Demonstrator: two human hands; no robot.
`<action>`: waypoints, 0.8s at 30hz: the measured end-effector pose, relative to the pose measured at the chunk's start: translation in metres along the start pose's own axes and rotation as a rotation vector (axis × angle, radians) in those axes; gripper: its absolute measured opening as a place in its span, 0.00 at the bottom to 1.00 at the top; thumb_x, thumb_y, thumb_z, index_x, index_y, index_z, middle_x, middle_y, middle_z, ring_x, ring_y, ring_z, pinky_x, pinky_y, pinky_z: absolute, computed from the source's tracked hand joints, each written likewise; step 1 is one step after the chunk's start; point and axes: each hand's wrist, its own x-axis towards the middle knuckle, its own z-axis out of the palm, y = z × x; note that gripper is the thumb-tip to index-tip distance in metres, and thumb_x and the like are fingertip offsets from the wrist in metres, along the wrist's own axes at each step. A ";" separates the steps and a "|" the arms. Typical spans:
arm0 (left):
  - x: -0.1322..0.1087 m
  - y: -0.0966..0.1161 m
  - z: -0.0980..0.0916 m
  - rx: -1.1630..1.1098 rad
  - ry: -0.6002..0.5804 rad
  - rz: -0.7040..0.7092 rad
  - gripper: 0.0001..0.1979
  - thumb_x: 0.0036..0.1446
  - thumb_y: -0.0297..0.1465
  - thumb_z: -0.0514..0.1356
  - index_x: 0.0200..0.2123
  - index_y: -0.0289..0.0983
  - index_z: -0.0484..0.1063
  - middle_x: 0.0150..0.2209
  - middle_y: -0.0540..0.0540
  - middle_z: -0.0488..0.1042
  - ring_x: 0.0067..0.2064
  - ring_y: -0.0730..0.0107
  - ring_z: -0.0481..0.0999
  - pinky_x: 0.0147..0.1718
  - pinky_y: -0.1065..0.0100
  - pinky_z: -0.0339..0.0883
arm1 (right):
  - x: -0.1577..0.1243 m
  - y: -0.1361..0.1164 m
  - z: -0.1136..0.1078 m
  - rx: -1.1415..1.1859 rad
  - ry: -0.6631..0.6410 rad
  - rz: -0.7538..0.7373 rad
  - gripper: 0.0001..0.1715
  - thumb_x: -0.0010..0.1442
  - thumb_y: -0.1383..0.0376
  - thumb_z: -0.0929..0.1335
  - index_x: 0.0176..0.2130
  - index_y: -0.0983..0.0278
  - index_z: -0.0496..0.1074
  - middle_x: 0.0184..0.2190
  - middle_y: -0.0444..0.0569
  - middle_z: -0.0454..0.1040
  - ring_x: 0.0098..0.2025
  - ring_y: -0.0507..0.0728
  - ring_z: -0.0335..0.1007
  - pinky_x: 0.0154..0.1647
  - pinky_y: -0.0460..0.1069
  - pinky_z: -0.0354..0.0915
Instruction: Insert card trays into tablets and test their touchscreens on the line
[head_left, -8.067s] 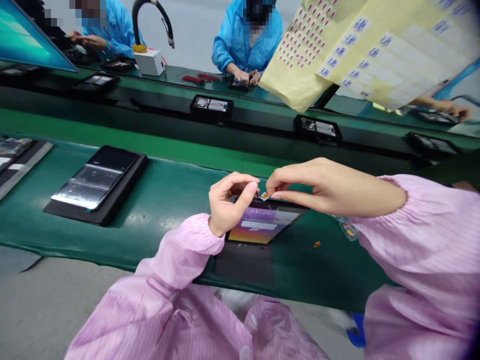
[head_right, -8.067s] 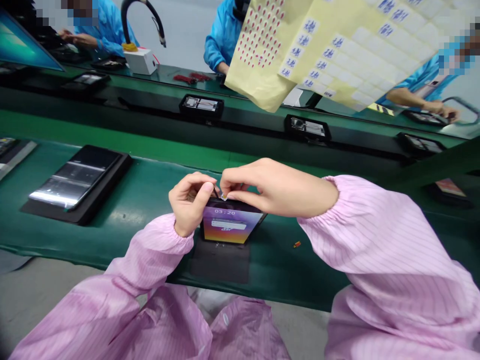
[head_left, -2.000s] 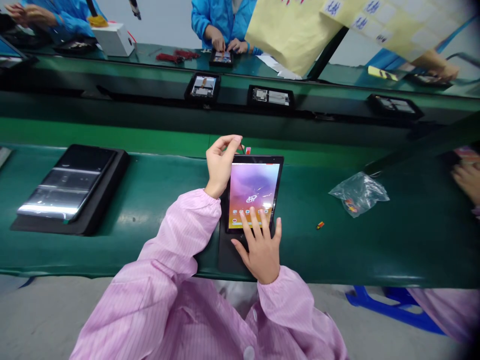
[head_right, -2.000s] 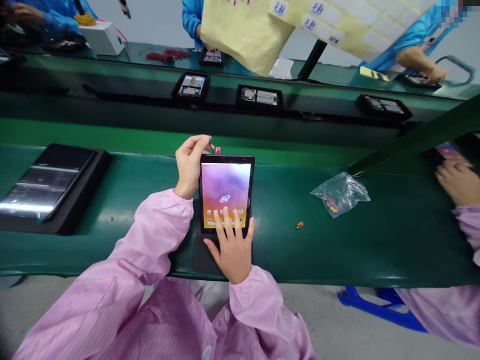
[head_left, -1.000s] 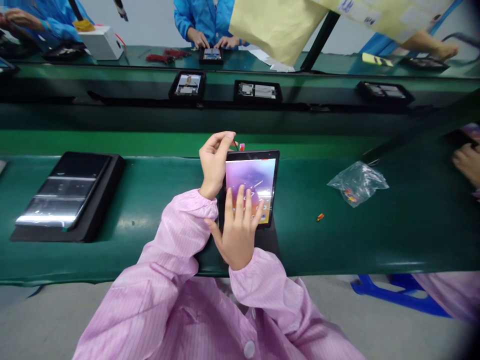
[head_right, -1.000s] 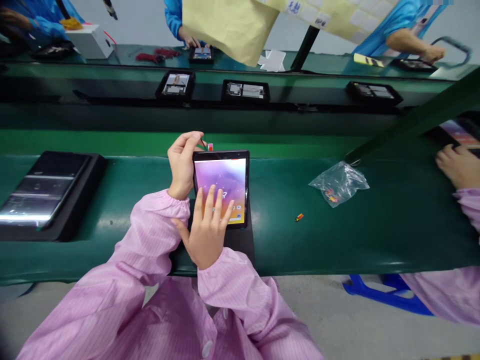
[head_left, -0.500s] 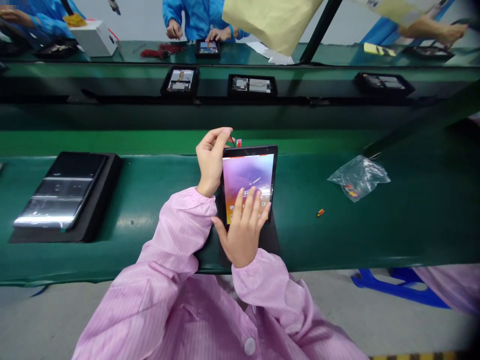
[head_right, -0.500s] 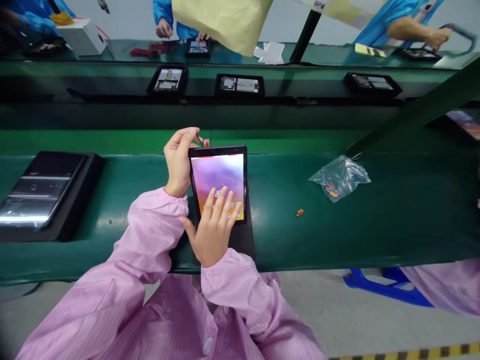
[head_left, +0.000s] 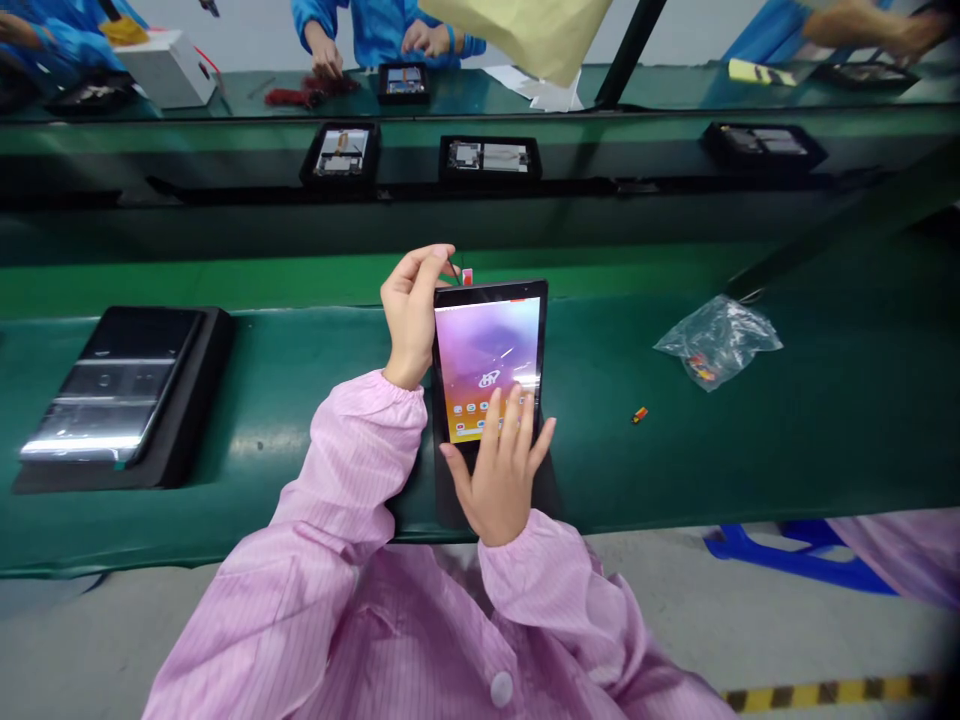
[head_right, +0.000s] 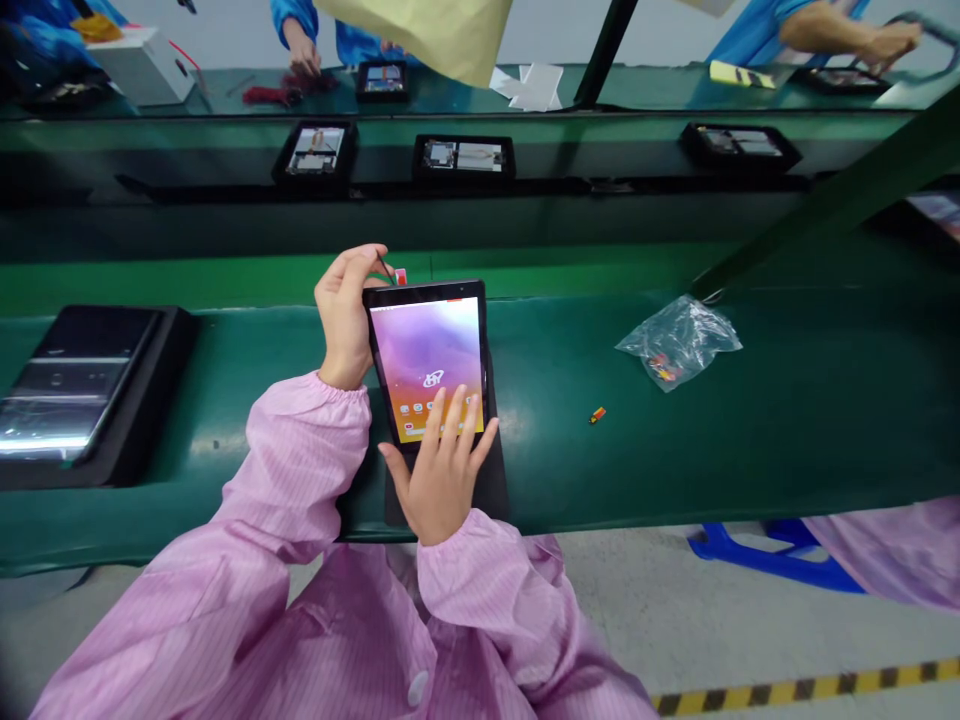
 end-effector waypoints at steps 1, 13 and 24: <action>0.000 0.000 0.000 -0.001 0.001 -0.001 0.11 0.58 0.42 0.61 0.34 0.41 0.76 0.30 0.50 0.75 0.29 0.75 0.76 0.33 0.71 0.71 | -0.002 -0.004 0.002 0.004 -0.022 -0.005 0.51 0.64 0.42 0.56 0.67 0.80 0.47 0.67 0.73 0.48 0.70 0.74 0.37 0.65 0.73 0.41; 0.001 0.000 0.000 0.010 -0.007 0.005 0.12 0.58 0.43 0.60 0.34 0.40 0.76 0.30 0.50 0.75 0.30 0.74 0.76 0.30 0.73 0.70 | 0.005 0.008 -0.027 0.274 0.016 -0.283 0.23 0.69 0.56 0.58 0.53 0.63 0.71 0.58 0.53 0.70 0.63 0.62 0.60 0.68 0.69 0.39; -0.031 0.044 0.008 -0.020 -0.053 0.183 0.12 0.55 0.43 0.63 0.33 0.40 0.75 0.32 0.49 0.75 0.30 0.75 0.75 0.29 0.72 0.69 | 0.185 0.049 -0.103 0.587 -0.136 -0.521 0.14 0.64 0.58 0.65 0.43 0.64 0.74 0.38 0.49 0.78 0.39 0.55 0.75 0.42 0.51 0.69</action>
